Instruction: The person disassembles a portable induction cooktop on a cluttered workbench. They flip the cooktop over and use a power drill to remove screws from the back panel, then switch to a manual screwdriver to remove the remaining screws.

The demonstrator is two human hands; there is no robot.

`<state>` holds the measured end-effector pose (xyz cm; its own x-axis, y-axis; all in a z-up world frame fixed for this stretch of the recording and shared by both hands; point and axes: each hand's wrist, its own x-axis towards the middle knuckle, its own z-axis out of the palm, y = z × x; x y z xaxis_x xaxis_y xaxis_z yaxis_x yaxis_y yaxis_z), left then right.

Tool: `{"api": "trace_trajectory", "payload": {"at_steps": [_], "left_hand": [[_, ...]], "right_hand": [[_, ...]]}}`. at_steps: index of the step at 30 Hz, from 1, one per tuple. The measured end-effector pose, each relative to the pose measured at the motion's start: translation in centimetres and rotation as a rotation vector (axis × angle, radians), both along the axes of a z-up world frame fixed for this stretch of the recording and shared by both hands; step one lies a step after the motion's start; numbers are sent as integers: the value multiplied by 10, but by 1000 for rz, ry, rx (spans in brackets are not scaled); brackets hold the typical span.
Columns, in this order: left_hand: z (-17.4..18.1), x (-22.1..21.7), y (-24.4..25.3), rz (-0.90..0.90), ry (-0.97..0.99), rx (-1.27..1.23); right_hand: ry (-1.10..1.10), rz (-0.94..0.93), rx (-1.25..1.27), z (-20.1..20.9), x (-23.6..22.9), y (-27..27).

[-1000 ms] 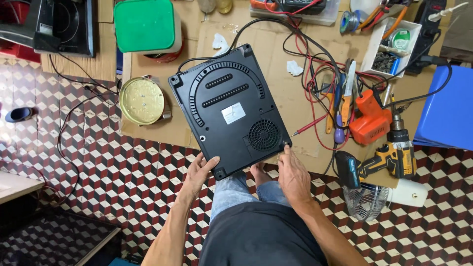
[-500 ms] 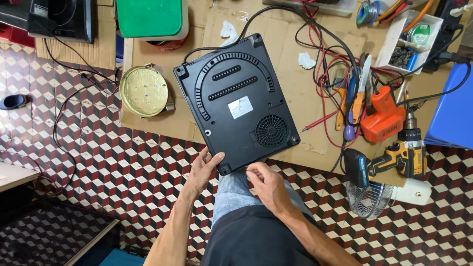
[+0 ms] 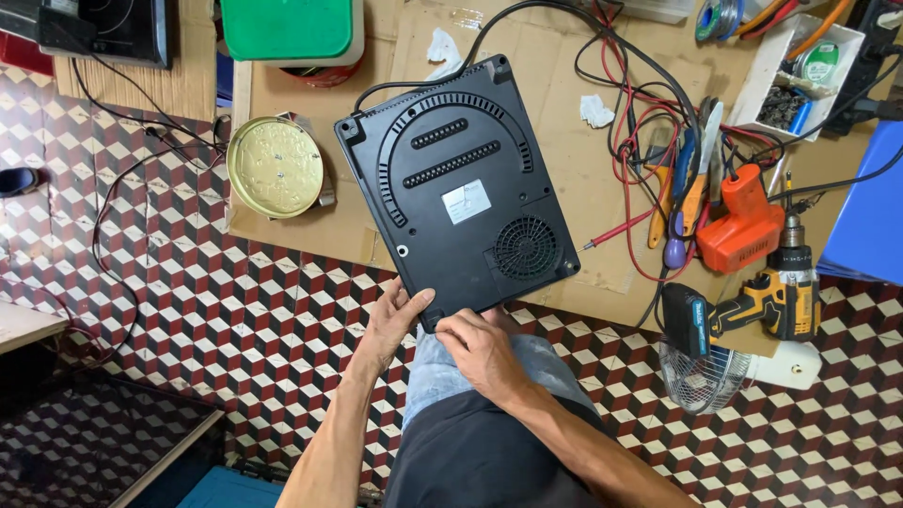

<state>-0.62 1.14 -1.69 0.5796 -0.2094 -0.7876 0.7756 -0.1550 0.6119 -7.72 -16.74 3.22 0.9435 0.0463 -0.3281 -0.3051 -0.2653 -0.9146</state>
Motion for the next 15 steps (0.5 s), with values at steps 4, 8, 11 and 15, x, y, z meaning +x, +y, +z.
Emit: {"api": "trace_trajectory", "payload": {"at_steps": [4, 8, 11, 15], "left_hand": [[2, 0, -5, 50, -49, -85], [-7, -4, -3, 88, -54, -126], [-5, -6, 0, 110, -36, -124], [-7, -5, -7, 115, 27, -106]], "right_hand": [[-173, 93, -130, -11, -2, 8], [-216, 87, -230, -12, -6, 10], [-169, 87, -231, -13, -8, 12], [-256, 99, -314, -17, -10, 10]]}}
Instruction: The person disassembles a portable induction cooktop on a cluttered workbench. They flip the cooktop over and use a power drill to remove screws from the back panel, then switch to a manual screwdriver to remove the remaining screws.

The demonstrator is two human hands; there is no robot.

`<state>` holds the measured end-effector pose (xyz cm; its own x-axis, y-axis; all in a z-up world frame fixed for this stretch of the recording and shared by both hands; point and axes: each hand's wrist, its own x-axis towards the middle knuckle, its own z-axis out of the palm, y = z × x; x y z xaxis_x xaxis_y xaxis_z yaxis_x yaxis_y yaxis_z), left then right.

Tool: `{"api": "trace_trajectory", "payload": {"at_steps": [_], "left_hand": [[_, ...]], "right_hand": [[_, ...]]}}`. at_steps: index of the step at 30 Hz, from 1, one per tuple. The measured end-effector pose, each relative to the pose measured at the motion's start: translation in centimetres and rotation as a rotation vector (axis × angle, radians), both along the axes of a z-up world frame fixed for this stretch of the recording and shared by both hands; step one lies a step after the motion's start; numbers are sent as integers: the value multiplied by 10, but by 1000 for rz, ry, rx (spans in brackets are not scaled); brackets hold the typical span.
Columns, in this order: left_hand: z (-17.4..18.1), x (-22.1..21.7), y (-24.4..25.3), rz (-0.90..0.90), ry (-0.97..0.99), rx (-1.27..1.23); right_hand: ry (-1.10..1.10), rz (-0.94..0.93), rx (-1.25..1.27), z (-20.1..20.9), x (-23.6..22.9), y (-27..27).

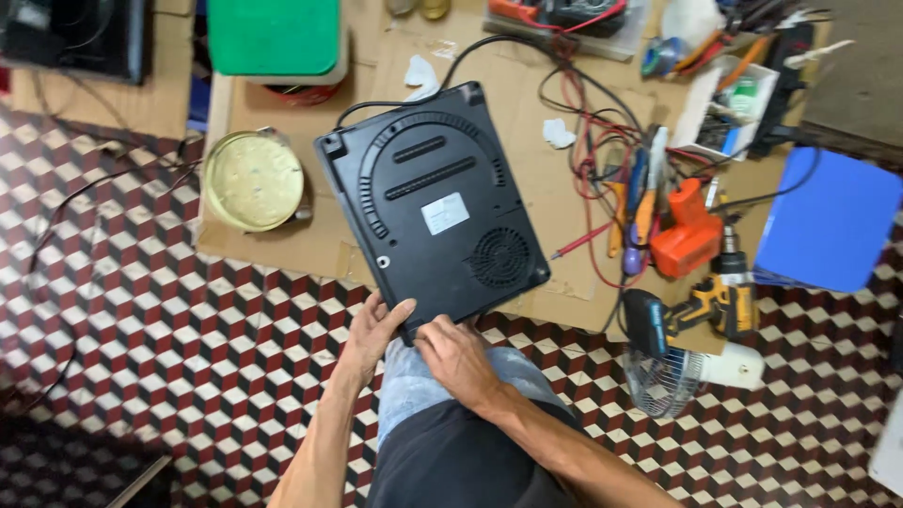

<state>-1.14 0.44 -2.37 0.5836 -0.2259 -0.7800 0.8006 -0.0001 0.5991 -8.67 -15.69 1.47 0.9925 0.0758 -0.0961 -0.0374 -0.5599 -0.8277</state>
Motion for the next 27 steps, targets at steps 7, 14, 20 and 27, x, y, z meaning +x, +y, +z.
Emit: {"api": "trace_trajectory", "payload": {"at_steps": [7, 14, 20, 27], "left_hand": [[4, 1, -2, -7, -34, 27], [-11, -4, -5, 9, -64, 31], [-4, -3, -1, 65, -67, 23], [10, -1, -6, 56, 8, 1]], "right_hand": [[-46, 81, -55, -4, -4, -3], [-11, 32, -15, 3, -2, -5], [79, -14, 43, 6, 1, -5], [212, -480, 174, 9, -51, -98]]}}
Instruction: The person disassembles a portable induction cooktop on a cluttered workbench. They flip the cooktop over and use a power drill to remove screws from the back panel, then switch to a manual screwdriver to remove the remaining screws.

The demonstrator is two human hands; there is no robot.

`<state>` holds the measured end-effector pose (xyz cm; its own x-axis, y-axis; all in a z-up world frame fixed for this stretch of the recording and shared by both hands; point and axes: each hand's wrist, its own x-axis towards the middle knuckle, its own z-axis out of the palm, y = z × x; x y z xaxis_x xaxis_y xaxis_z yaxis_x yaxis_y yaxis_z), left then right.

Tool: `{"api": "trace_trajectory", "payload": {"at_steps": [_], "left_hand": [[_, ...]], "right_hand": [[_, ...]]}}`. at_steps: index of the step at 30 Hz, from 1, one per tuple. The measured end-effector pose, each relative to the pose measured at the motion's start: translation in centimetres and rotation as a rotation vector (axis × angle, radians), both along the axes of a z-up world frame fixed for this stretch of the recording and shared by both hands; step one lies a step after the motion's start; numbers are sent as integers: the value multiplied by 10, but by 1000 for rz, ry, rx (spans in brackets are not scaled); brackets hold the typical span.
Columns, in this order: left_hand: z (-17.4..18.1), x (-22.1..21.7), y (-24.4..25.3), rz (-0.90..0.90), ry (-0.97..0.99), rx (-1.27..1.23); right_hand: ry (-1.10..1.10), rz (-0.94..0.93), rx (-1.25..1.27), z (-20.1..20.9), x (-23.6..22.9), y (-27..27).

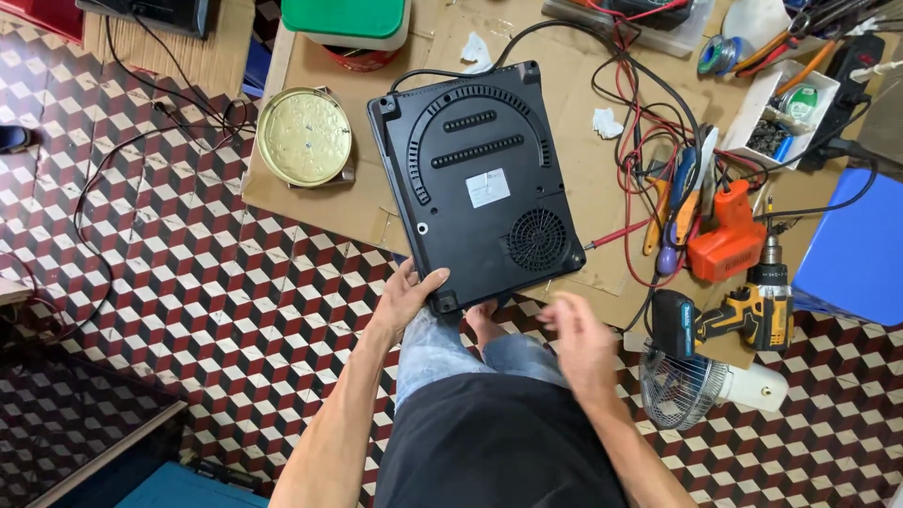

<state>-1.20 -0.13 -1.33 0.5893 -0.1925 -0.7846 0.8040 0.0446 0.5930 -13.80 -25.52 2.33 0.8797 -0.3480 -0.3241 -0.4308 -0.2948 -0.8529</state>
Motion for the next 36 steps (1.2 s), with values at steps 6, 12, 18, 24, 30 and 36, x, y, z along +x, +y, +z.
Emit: {"api": "trace_trajectory", "payload": {"at_steps": [6, 12, 18, 24, 30, 36], "left_hand": [[-8, 0, 7, -66, -47, -10], [8, 6, 1, -167, -42, 125], [0, 4, 6, -147, -22, 113], [3, 7, 5, -181, -1, 127], [-1, 6, 6, -184, 7, 136], [-3, 5, 5, -164, -9, 128]], "right_hand": [[-58, -1027, 8, -73, -110, -173], [383, -1106, 359, -170, -123, -246], [300, -1221, 527, -149, -74, -226], [216, -1310, 457, -145, -81, -236], [89, -1326, 562, -129, -108, -238], [84, -1171, 154, -77, -192, -203]]}}
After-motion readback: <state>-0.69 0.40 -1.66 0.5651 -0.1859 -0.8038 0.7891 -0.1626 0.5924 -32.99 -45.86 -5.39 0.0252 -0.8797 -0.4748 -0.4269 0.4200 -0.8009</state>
